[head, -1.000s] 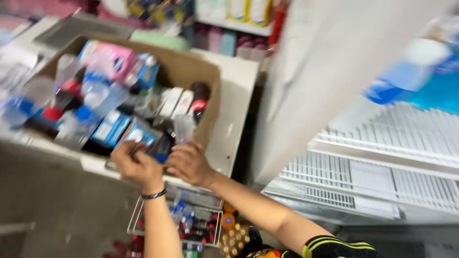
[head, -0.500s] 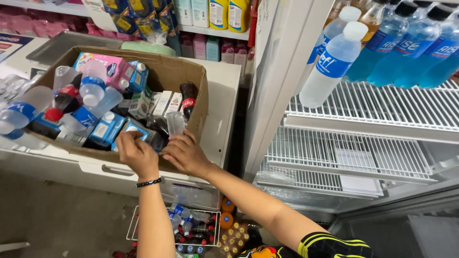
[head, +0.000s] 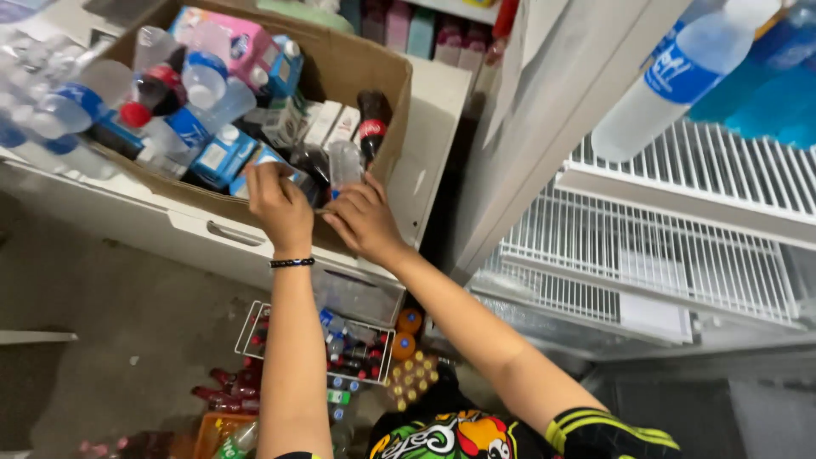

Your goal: Stocking various milk cartons and bottled drinks from a cardboard box onto refrigerator shelves.

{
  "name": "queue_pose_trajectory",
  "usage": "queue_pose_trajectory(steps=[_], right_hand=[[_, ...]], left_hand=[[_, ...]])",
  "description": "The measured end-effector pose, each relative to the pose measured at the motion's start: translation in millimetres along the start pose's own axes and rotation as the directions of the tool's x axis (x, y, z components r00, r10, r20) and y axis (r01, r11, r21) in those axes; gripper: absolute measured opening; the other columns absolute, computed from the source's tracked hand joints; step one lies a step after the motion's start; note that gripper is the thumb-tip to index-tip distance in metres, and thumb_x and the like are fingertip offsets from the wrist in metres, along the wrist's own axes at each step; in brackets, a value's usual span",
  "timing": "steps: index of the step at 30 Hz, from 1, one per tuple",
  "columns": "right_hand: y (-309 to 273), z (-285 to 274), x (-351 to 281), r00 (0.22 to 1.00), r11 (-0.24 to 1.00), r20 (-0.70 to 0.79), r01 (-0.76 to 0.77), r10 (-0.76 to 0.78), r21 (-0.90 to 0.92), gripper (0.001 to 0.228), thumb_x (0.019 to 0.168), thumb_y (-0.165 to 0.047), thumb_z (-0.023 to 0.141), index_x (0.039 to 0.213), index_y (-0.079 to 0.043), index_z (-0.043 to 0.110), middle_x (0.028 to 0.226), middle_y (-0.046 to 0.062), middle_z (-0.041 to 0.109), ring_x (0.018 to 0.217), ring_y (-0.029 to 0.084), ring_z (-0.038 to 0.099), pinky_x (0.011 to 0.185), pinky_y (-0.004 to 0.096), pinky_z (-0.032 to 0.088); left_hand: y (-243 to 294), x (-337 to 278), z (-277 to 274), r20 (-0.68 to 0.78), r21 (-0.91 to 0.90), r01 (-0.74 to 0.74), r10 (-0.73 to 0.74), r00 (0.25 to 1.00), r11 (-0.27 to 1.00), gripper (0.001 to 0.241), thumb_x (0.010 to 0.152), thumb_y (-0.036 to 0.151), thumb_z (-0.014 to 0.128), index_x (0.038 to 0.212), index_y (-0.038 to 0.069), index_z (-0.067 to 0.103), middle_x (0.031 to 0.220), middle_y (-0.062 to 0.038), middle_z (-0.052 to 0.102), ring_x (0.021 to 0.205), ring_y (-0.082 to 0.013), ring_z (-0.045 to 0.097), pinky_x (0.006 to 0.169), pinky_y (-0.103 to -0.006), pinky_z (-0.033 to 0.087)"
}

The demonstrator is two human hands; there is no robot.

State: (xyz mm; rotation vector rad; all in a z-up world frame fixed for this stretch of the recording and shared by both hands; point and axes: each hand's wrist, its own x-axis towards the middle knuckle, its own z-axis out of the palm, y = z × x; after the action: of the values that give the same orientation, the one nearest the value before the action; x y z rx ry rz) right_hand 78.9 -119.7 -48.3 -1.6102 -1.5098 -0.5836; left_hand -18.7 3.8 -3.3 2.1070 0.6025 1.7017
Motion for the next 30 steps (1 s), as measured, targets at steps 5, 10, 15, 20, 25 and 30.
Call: queue_pose_trajectory(steps=[5, 10, 15, 20, 25, 30], right_hand=[[0.9, -9.1, 4.3, 0.999, 0.997, -0.050, 0.014, -0.018, -0.081, 0.017, 0.096, -0.029, 0.073, 0.104, -0.015, 0.069, 0.108, 0.005, 0.066, 0.122, 0.026, 0.058, 0.122, 0.055, 0.031], [8.7, -3.7, 3.3, 0.998, 0.999, -0.031, 0.048, -0.048, -0.019, 0.013, 0.092, -0.029, 0.074, 0.098, -0.017, 0.071, 0.100, 0.001, 0.068, 0.113, 0.026, 0.058, 0.115, 0.056, 0.033], [17.1, -11.4, 8.5, 0.997, 0.992, -0.012, 0.079, -0.078, 0.099, 0.007, 0.093, -0.023, 0.073, 0.098, -0.018, 0.074, 0.099, 0.002, 0.068, 0.107, 0.027, 0.061, 0.109, 0.056, 0.038], [30.7, -23.8, 43.7, 0.993, 0.972, -0.047, -0.099, 0.111, 0.215, 0.016, 0.105, -0.011, 0.061, 0.120, -0.009, 0.066, 0.105, 0.007, 0.069, 0.097, 0.025, 0.068, 0.092, 0.043, 0.051], [80.1, -11.3, 113.6, 0.938, 0.836, -0.066, -0.269, 0.339, 0.478, 0.020, 0.112, -0.008, 0.051, 0.128, -0.002, 0.062, 0.104, 0.012, 0.070, 0.081, 0.021, 0.071, 0.069, 0.033, 0.057], [180.9, 64.4, 149.4, 0.923, 0.848, 0.058, -0.373, 0.381, 0.377, 0.017, 0.112, -0.010, 0.052, 0.126, -0.001, 0.058, 0.106, 0.012, 0.070, 0.086, 0.020, 0.077, 0.070, 0.034, 0.061]], left_hand=[[2.9, 5.6, 10.7, 0.061, -0.026, -0.038, 0.040, 0.997, 0.999, 0.010, 0.086, -0.010, 0.052, 0.090, -0.003, 0.056, 0.094, -0.022, 0.057, 0.094, -0.0452, 0.057, 0.083, -0.0553, 0.044], [-10.7, -0.7, 15.5, -0.002, 0.015, -0.026, 0.026, 1.000, 1.000, 0.011, 0.086, -0.009, 0.052, 0.094, -0.004, 0.057, 0.094, -0.023, 0.058, 0.093, -0.0456, 0.056, 0.081, -0.0552, 0.044], [-22.9, 5.5, 19.6, -0.071, -0.163, 0.201, -0.214, 0.974, 0.966, 0.012, 0.086, -0.007, 0.053, 0.095, 0.000, 0.059, 0.093, -0.017, 0.060, 0.087, -0.0364, 0.059, 0.077, -0.0463, 0.048], [-48.5, 38.2, 21.7, 0.028, -0.597, 0.382, -0.458, 0.889, 0.706, 0.021, 0.096, -0.009, 0.049, 0.108, 0.005, 0.059, 0.098, 0.000, 0.063, 0.088, -0.0110, 0.066, 0.075, -0.0259, 0.060], [-96.5, 73.2, 69.6, 0.014, -0.352, 0.112, -0.114, 0.993, 0.929, 0.022, 0.090, -0.002, 0.060, 0.109, 0.002, 0.069, 0.100, -0.012, 0.079, 0.090, -0.0235, 0.078, 0.080, -0.0355, 0.060], [-126.4, 95.1, 143.2, 0.164, 0.016, 0.297, -0.296, 0.941, 0.955, 0.016, 0.093, 0.018, 0.067, 0.103, 0.007, 0.074, 0.099, -0.018, 0.077, 0.093, -0.0356, 0.076, 0.078, -0.0434, 0.060]])
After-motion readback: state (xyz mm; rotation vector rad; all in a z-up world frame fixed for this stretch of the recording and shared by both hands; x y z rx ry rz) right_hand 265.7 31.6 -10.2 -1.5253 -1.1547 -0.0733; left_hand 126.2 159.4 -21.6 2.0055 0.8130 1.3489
